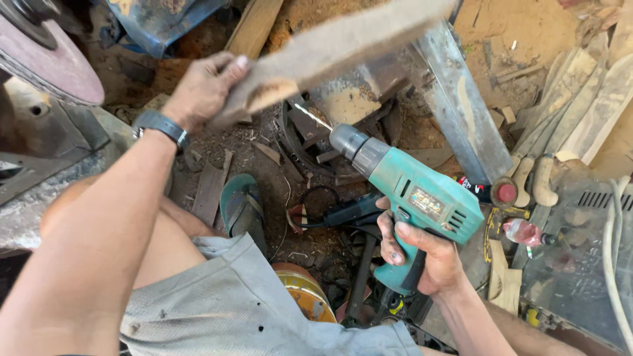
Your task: The person uses a teal corded drill to bore a hole into a curved piece of wood held in the left hand. The wood is positioned over a metal stand. The person drills repeatedly at the same spot, creating a deep hole.
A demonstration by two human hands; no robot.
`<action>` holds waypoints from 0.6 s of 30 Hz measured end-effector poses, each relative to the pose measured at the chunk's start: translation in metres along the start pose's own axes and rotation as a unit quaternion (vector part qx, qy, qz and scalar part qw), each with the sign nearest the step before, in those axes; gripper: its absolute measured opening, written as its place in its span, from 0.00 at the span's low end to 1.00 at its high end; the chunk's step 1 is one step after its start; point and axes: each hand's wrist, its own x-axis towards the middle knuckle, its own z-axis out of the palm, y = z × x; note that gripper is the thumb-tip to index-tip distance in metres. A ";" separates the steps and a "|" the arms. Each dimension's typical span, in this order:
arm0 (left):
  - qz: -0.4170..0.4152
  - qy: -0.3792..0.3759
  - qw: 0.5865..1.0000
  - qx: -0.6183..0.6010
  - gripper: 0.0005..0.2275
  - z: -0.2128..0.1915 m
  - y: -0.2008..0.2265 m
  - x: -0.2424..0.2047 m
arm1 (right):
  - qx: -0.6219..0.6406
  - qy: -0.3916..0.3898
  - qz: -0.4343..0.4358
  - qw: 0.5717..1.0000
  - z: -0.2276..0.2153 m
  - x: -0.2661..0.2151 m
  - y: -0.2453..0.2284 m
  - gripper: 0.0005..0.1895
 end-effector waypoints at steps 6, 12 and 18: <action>0.082 -0.022 0.990 0.112 0.32 0.040 -0.062 0.043 | -0.014 0.026 0.035 0.999 -0.003 0.018 0.012 0.25; 0.050 0.002 0.981 0.190 0.31 0.044 -0.071 0.048 | 0.022 0.045 0.057 0.997 -0.014 0.034 0.024 0.24; 0.054 0.002 0.990 0.133 0.28 0.053 -0.058 0.033 | 0.071 0.025 0.074 0.994 -0.025 0.046 0.027 0.24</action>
